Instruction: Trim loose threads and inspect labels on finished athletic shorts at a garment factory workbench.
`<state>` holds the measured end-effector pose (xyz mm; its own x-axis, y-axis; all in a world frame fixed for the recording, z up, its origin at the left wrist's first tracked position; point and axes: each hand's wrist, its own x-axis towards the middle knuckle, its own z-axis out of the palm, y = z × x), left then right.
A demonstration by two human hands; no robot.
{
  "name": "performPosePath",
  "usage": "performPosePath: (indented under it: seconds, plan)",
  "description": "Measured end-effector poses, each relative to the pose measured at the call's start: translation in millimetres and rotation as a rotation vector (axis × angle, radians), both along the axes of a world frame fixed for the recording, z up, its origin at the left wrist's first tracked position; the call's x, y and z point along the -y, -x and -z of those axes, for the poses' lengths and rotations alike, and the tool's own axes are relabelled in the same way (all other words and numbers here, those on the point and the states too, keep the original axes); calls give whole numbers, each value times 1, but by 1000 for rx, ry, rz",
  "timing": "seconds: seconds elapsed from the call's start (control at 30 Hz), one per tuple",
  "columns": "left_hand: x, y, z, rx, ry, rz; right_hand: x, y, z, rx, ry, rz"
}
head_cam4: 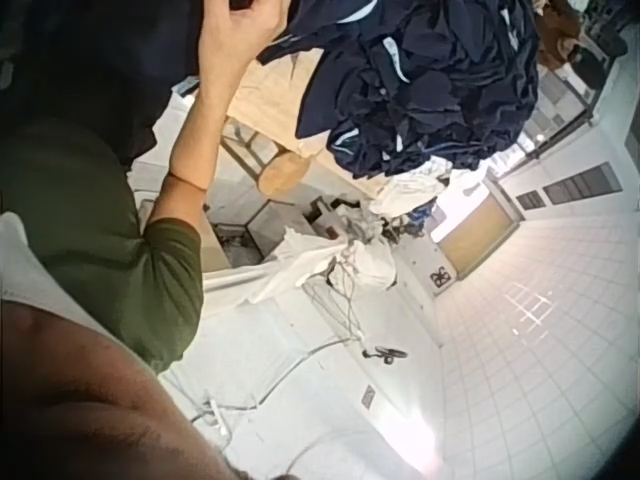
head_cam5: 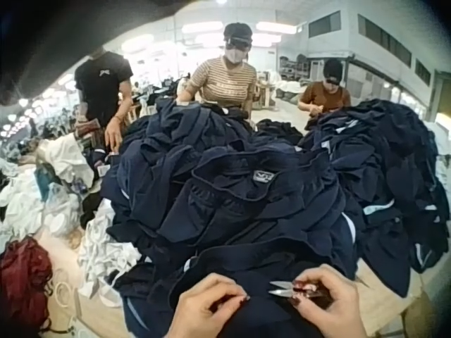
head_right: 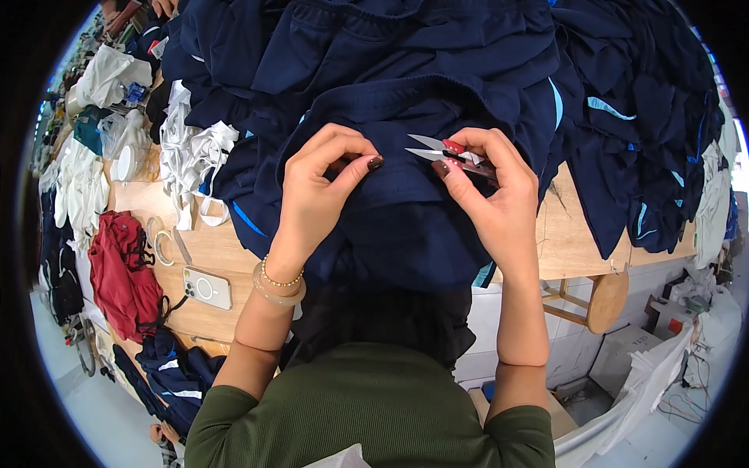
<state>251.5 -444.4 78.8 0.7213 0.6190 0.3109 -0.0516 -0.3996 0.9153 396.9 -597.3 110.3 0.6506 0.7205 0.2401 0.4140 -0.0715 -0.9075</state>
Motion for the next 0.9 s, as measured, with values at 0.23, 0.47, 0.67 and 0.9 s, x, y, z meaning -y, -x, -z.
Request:
performPosePath:
  seconds: [0.23, 0.47, 0.67, 0.9]
  plan:
    - [2, 5, -3, -70, 23, -16, -10, 2, -11, 502, 106, -101]
    - [3, 4, -7, -46, -78, -14, -18, -2, -18, 862, 140, -163]
    - [2, 5, -7, -48, -86, -22, -20, -1, -22, 904, 150, -190]
    - [1, 6, -8, -41, -102, -25, -23, 2, -23, 925, 150, -204]
